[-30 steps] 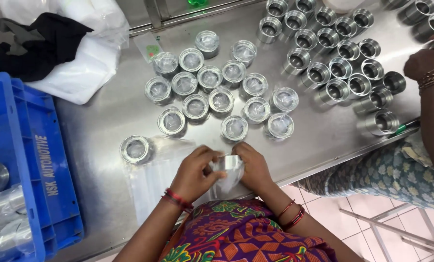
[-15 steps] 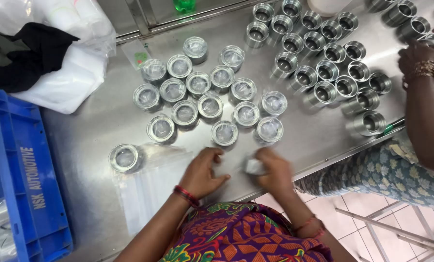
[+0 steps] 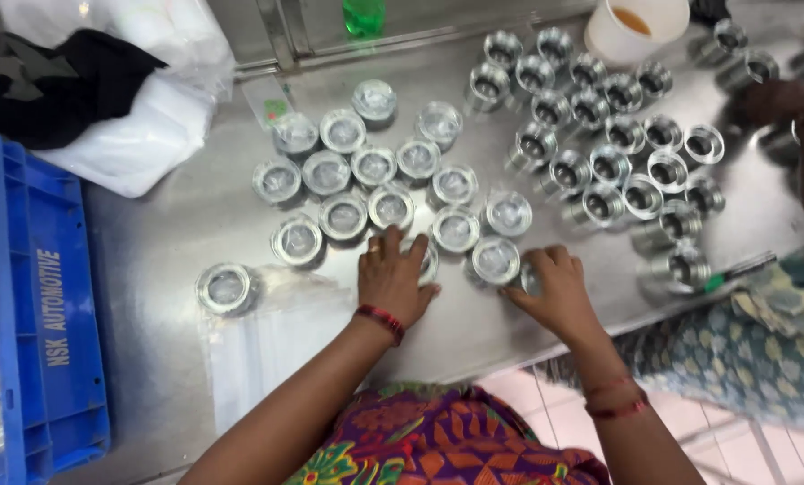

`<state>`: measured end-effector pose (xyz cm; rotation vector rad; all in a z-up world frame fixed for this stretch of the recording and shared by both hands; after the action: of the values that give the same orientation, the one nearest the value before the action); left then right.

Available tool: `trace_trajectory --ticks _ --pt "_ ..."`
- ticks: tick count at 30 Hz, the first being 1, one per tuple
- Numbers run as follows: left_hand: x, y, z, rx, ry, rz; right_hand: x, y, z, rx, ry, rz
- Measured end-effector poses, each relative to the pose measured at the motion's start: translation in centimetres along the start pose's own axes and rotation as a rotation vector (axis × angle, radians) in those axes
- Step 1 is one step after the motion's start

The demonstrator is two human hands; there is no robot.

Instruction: Packing metal rings into plastic bags and organizing them into crates at an assembly station.

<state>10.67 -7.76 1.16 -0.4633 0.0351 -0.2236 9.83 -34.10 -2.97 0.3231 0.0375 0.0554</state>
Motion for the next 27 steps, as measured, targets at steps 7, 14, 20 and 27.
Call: trace_trajectory --ticks 7,14,20,27 --pt "-0.7 1.1 -2.8 -0.083 0.064 0.064 7.1 0.3 2.6 0.357 -0.185 0.041" --pt "8.6 -4.9 -4.4 0.063 0.125 -0.210 10.5 5.0 2.0 0.011 -0.041 0.265" --pt "11.7 -4.8 -10.1 0.146 -0.021 -0.059 11.5 5.9 1.4 -0.128 -0.069 0.409" --pt "7.0 -3.0 -5.0 0.088 0.036 0.104 14.1 4.6 -0.3 -0.307 0.153 0.292"
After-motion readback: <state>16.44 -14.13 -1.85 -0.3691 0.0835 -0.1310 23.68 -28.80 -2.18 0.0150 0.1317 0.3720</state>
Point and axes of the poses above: each hand's wrist, its own x-axis towards the middle knuckle, its own z-axis out of the back of the hand, y = z × x, the point moved 7 cm from there along x, towards the middle knuckle, and after that the axes turned 3 degrees about z, right-handed, at the moved point
